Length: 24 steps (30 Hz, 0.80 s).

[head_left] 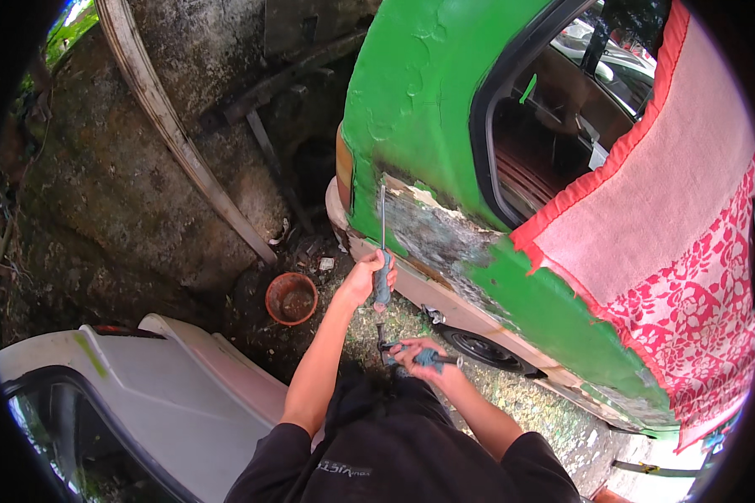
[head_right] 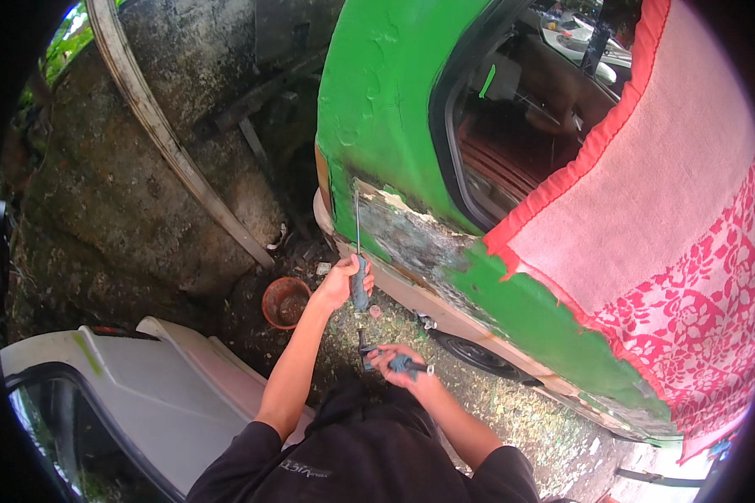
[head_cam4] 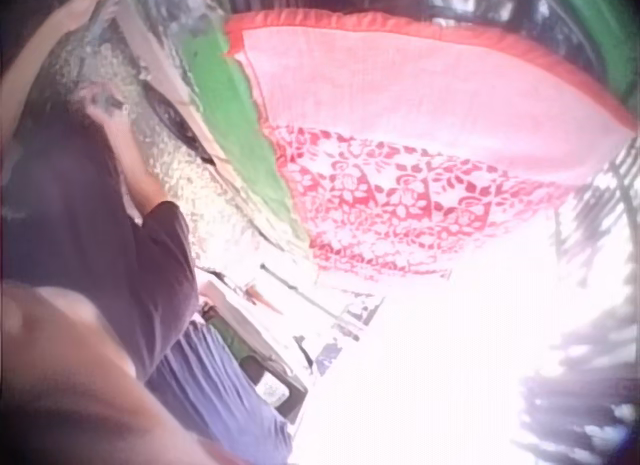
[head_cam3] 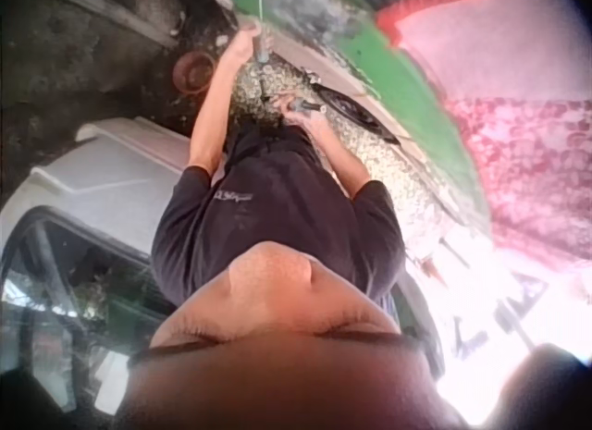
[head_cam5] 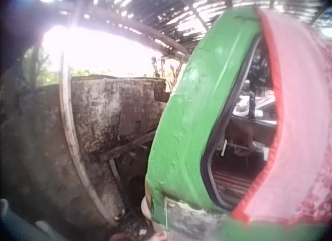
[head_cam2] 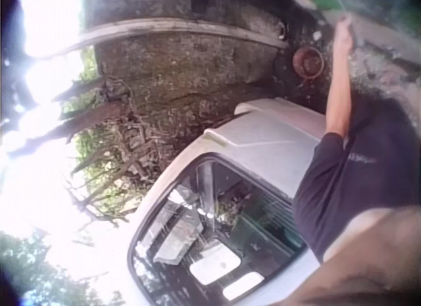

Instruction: The person uses a chisel to scrape and remove old paint and filler from a damaged area on the side of a green car. They then ignite a blowtorch and apply heat to the same area while continuing to scrape with the chisel.

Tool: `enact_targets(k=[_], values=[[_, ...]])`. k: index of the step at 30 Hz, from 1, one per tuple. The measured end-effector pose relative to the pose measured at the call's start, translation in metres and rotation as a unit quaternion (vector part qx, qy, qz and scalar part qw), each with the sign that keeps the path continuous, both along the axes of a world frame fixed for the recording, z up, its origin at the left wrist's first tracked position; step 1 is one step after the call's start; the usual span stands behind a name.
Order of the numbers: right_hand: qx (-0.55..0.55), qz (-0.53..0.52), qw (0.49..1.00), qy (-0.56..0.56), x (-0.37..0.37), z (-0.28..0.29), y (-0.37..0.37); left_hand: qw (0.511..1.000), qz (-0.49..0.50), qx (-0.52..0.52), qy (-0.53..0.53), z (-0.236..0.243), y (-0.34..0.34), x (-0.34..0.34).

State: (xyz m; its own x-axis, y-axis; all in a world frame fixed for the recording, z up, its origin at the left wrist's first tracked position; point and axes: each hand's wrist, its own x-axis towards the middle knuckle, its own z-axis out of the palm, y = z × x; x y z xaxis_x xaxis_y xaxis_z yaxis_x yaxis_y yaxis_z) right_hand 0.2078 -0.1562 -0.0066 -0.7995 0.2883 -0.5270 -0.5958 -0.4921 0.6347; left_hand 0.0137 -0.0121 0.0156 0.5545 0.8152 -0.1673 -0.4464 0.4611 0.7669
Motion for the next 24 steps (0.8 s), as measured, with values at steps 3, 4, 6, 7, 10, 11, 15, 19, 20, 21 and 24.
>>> enact_targets(k=[3,4,6,7,10,11,15,19,20,21,24], values=[[0.161,-0.026,0.984,0.07,-0.006,0.033,0.013,1.0,0.007,-0.007,-0.008,0.0,0.0,0.0],[0.116,-0.066,0.99,0.034,-0.008,0.036,0.012,1.0,0.009,-0.013,-0.011,-0.001,0.001,0.0],[0.195,-0.036,0.98,0.031,-0.003,-0.007,-0.007,1.0,0.002,-0.011,-0.012,-0.001,0.002,0.0],[0.235,-0.018,0.971,0.029,-0.005,-0.007,-0.009,1.0,-0.002,-0.004,-0.011,-0.001,0.001,-0.001],[0.071,0.014,0.997,-0.027,-0.005,0.008,-0.003,1.0,0.004,-0.004,-0.004,-0.002,0.001,-0.002],[0.043,0.028,0.998,-0.048,-0.007,0.016,0.001,1.0,0.009,-0.006,-0.001,-0.001,0.001,-0.003],[0.249,-0.041,0.966,0.047,-0.008,0.021,-0.006,1.0,0.012,-0.005,0.002,-0.005,0.007,-0.005],[0.041,0.002,0.998,-0.045,-0.003,0.005,-0.002,1.0,-0.006,-0.004,-0.01,-0.001,0.005,0.001],[0.052,0.013,0.999,-0.01,0.0,-0.001,-0.004,1.0,-0.008,-0.002,-0.014,-0.001,0.003,0.001],[0.079,-0.012,0.997,0.018,-0.001,0.007,0.003,1.0,-0.006,-0.001,-0.019,-0.001,0.003,-0.001],[0.129,-0.061,0.988,0.065,-0.005,0.04,0.008,1.0,0.005,-0.012,-0.017,-0.008,0.005,-0.003]])
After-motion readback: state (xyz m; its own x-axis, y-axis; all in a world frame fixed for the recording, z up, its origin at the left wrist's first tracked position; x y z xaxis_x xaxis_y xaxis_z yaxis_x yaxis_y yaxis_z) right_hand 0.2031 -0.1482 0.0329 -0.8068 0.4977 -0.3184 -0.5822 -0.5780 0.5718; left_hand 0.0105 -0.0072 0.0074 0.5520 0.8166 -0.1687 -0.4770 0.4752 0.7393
